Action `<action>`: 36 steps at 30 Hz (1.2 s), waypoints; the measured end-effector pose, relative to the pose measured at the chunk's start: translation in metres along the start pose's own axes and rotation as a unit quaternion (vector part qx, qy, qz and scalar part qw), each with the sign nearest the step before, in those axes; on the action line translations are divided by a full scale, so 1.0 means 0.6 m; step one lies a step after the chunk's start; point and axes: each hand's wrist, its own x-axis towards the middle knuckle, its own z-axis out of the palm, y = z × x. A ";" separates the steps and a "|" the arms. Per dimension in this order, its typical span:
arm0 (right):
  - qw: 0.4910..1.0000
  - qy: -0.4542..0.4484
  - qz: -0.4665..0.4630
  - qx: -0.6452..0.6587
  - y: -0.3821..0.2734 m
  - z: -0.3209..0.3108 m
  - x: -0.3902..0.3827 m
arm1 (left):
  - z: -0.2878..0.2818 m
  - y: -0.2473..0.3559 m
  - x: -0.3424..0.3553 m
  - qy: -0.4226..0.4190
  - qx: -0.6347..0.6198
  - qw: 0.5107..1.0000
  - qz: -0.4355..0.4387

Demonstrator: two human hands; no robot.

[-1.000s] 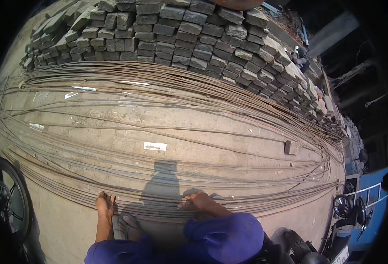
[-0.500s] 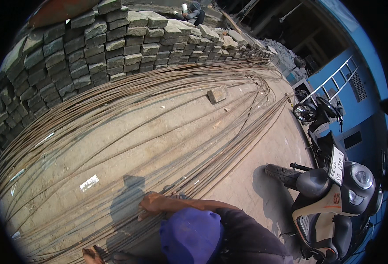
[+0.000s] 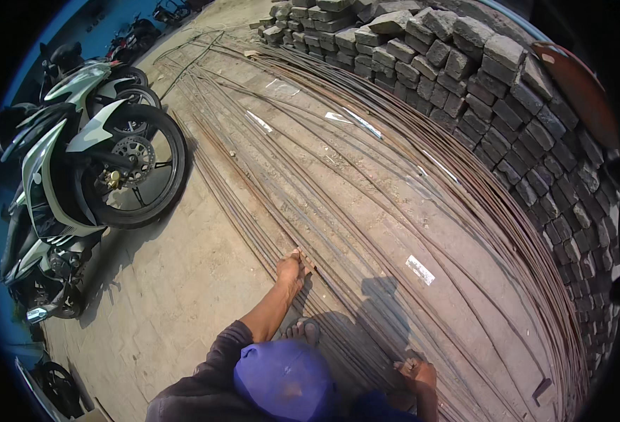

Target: The person uses an angle grinder to cut several long metal rods on a concrete floor. They repeatedly position the rods against a small block, cut them, and then move the cut pieces aside. The person also scrapes the rods with a small tool before cutting.

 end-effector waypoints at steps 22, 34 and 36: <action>0.973 0.201 -0.111 -0.028 0.060 0.021 0.010 | 0.086 0.146 0.016 0.044 -0.039 0.997 0.054; 0.991 0.104 -0.024 -0.082 0.039 -0.091 -0.027 | 0.184 0.194 -0.020 0.012 -0.091 0.995 0.035; 0.994 0.068 -0.027 -0.079 0.036 -0.107 -0.028 | 0.200 0.197 -0.019 0.023 -0.115 0.993 0.029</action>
